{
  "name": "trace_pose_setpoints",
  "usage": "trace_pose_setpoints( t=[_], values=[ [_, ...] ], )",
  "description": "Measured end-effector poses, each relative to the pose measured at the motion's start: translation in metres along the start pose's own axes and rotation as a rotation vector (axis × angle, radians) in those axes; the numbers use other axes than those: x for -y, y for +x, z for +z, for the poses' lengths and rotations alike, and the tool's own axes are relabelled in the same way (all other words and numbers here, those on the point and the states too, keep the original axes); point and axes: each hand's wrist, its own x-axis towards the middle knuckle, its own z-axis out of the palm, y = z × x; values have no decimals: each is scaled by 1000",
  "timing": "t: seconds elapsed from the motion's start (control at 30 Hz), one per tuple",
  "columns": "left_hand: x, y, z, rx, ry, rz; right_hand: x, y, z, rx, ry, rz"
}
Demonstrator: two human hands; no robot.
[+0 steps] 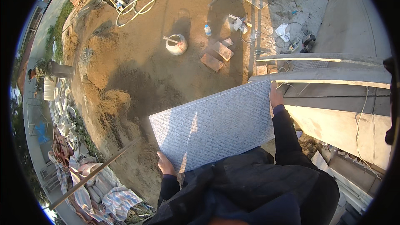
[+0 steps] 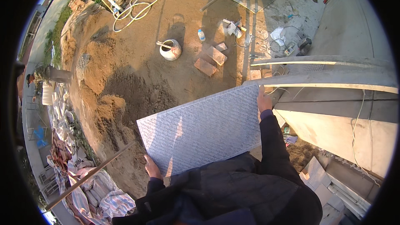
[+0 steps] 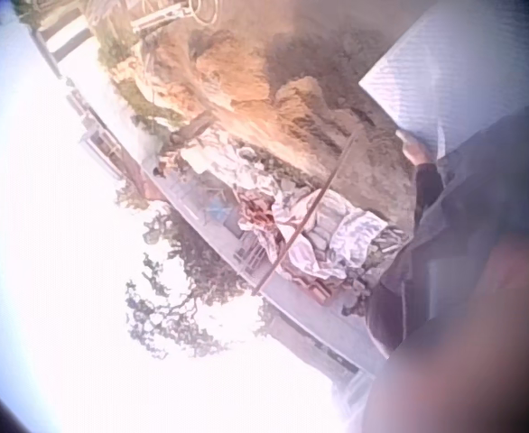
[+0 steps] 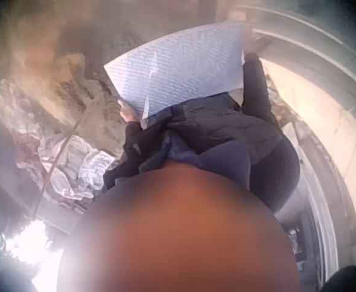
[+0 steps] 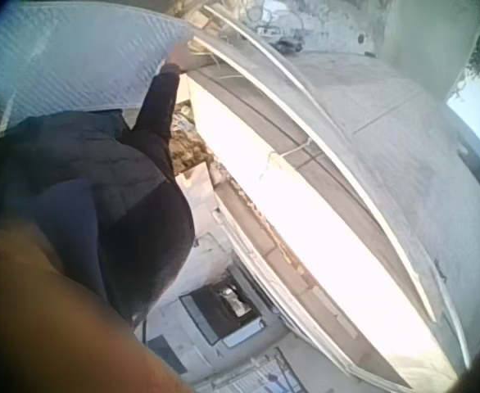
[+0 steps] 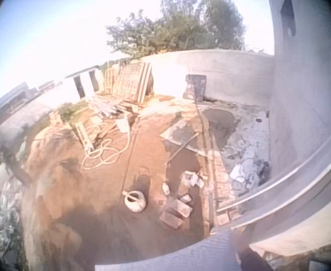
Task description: The person places a tile on a prepared sand bed and taps it into place with a rubber mallet. They then retrieve another tile, measure and mark it, and cut it using a handheld power saw with a wooden guide.
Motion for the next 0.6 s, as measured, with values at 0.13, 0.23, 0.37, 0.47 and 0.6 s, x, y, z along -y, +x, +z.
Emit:
trace_pose_setpoints(
  t=[0.13, 0.23, 0.37, 0.47, 0.6],
  values=[
    [-6, -8, 31, -65, -102, -212, 68, 63, 10, -39, -91, -71],
    [-11, 7, 56, -88, -133, -301, 100, 101, 23, 44, -157, -113],
    [-16, 63, 117, -47, -115, -329, 108, 185, 65, 63, -150, -163],
    [-5, 127, 197, -34, -190, -318, 85, 271, 116, 10, -150, -164],
    [41, 233, 315, -50, -136, -338, 52, 379, 215, -81, -50, -125]
  ],
)
